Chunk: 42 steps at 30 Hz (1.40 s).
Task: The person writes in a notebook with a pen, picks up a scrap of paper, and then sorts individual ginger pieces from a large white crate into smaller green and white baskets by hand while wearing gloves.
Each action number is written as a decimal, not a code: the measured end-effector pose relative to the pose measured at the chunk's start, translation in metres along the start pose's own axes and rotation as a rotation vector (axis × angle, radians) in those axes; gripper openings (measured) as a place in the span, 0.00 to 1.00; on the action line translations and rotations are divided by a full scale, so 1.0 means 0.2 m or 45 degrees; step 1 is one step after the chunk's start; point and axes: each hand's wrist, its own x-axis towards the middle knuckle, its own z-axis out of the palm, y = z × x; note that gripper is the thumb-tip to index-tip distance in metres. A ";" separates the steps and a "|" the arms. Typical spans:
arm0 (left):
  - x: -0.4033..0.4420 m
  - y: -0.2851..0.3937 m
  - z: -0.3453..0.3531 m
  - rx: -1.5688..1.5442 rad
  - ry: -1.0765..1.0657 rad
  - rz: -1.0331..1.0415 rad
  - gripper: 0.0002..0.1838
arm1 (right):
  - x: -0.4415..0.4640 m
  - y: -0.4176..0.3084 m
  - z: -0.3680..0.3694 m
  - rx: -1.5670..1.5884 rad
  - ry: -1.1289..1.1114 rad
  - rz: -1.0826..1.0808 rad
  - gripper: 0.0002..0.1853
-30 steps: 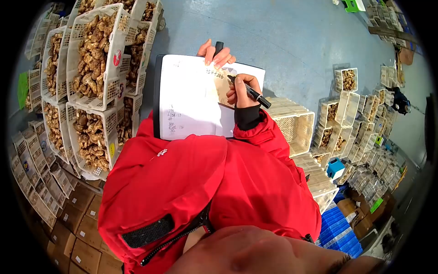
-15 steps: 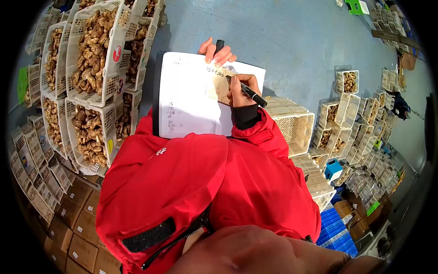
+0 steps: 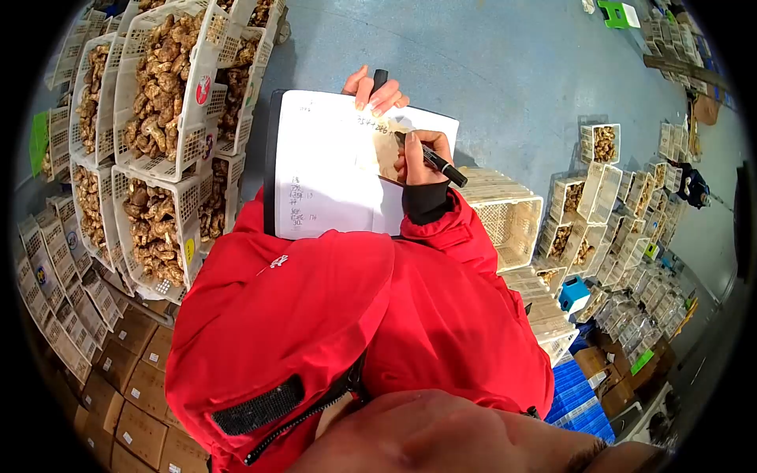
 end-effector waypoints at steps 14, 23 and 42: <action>0.01 -0.01 -0.05 -0.009 -0.065 0.014 0.32 | 0.01 0.01 0.00 -0.006 0.018 0.057 0.10; 0.00 0.00 -0.04 -0.019 -0.039 -0.019 0.31 | 0.01 0.02 -0.02 0.007 0.011 0.081 0.09; -0.01 0.00 -0.04 -0.015 0.012 0.034 0.31 | 0.02 0.02 -0.02 0.066 0.084 0.099 0.09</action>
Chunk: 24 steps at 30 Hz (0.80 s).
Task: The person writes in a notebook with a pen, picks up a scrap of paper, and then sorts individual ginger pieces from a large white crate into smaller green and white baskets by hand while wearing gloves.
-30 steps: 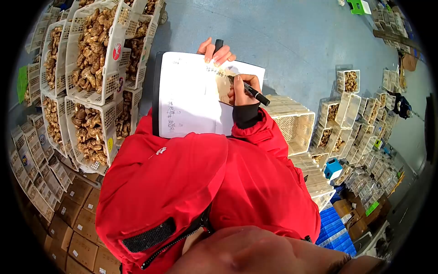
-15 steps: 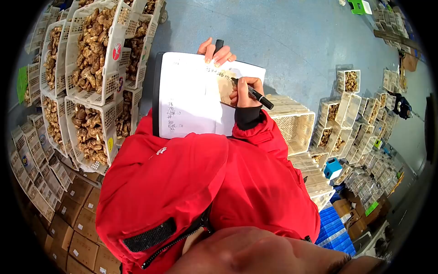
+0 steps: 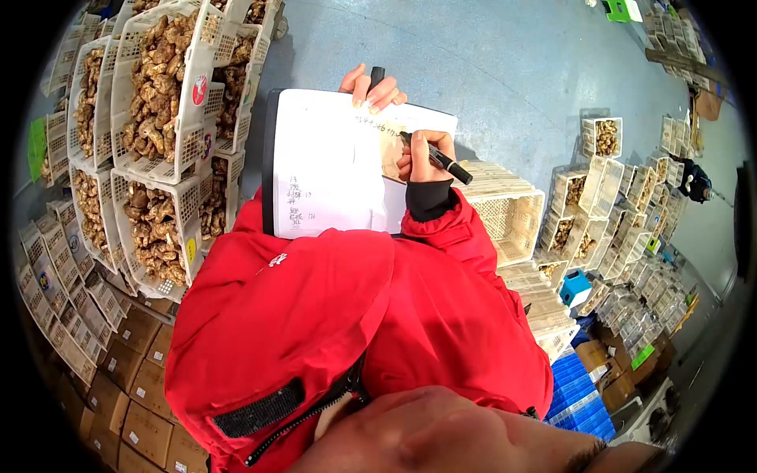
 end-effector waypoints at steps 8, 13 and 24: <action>0.01 0.01 -0.02 0.004 -0.007 -0.014 0.32 | 0.01 0.01 -0.01 -0.036 -0.048 -0.003 0.09; 0.01 0.01 -0.03 -0.028 -0.035 -0.009 0.32 | 0.02 0.01 0.00 0.000 -0.042 -0.027 0.08; 0.04 0.06 -0.08 -0.003 -0.110 0.002 0.32 | 0.04 -0.01 0.05 -0.113 -0.059 -0.043 0.09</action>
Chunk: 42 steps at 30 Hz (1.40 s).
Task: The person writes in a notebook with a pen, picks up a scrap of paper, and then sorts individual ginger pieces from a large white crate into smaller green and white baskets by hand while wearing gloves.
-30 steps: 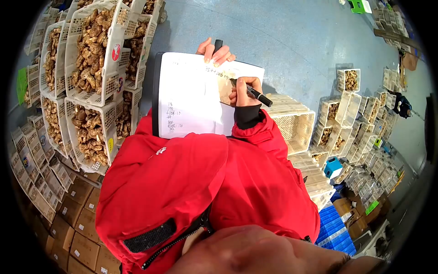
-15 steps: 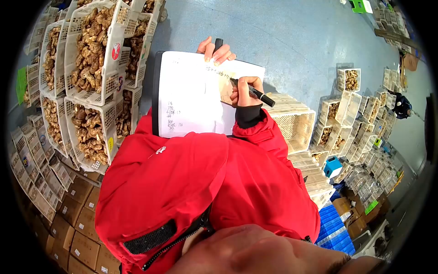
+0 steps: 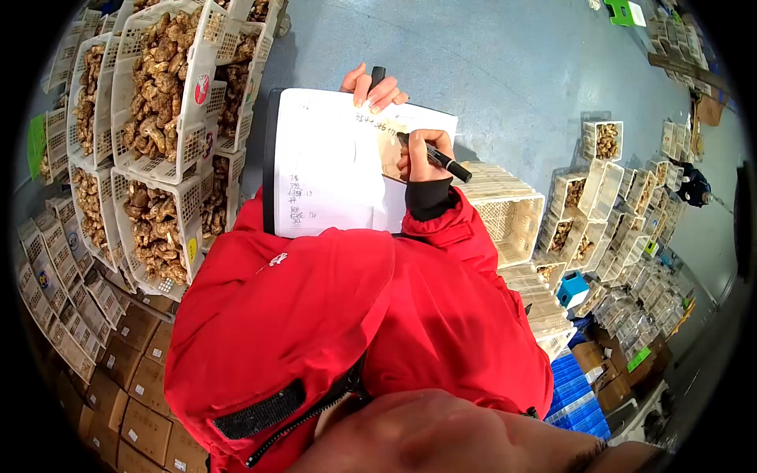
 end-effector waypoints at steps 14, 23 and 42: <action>0.08 0.11 0.03 -0.038 0.129 0.099 0.30 | 0.15 -0.06 0.01 -0.144 0.047 -0.210 0.10; 0.32 0.28 -0.04 -0.039 0.304 0.161 0.30 | 0.29 -0.28 0.13 -0.787 -0.300 -0.794 0.22; 1.60 1.03 -0.59 -0.027 0.344 0.575 0.30 | 2.15 -1.01 0.57 -0.893 -0.929 -1.352 0.25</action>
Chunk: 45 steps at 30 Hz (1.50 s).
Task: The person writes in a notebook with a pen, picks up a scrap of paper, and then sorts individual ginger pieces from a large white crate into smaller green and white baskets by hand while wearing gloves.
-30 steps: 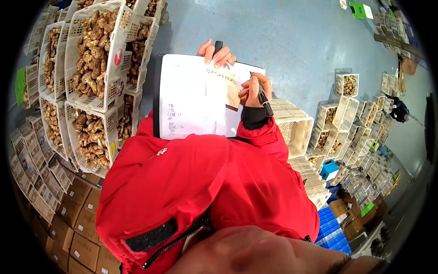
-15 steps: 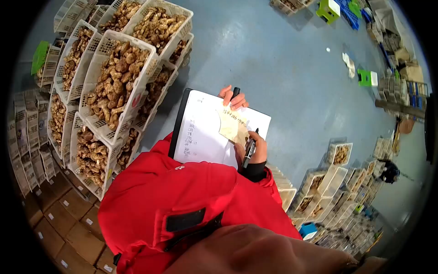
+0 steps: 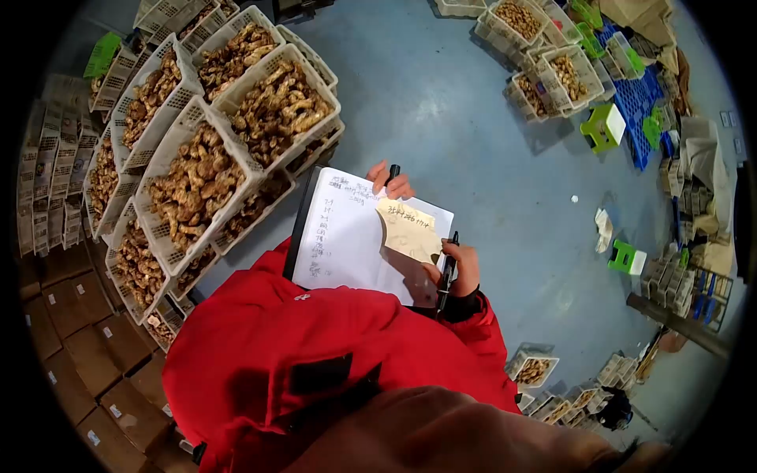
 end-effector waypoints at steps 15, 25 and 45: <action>1.52 0.81 -0.05 -0.103 0.040 0.370 0.28 | 2.19 0.68 -0.01 0.031 -0.086 -0.474 0.24; 2.52 1.38 -0.20 0.110 -0.263 0.544 0.28 | 3.85 1.63 0.52 -0.018 0.360 -0.607 0.26; 3.94 2.83 -0.12 0.128 -0.366 0.651 0.28 | 6.13 2.28 1.60 -0.145 0.574 -0.696 0.25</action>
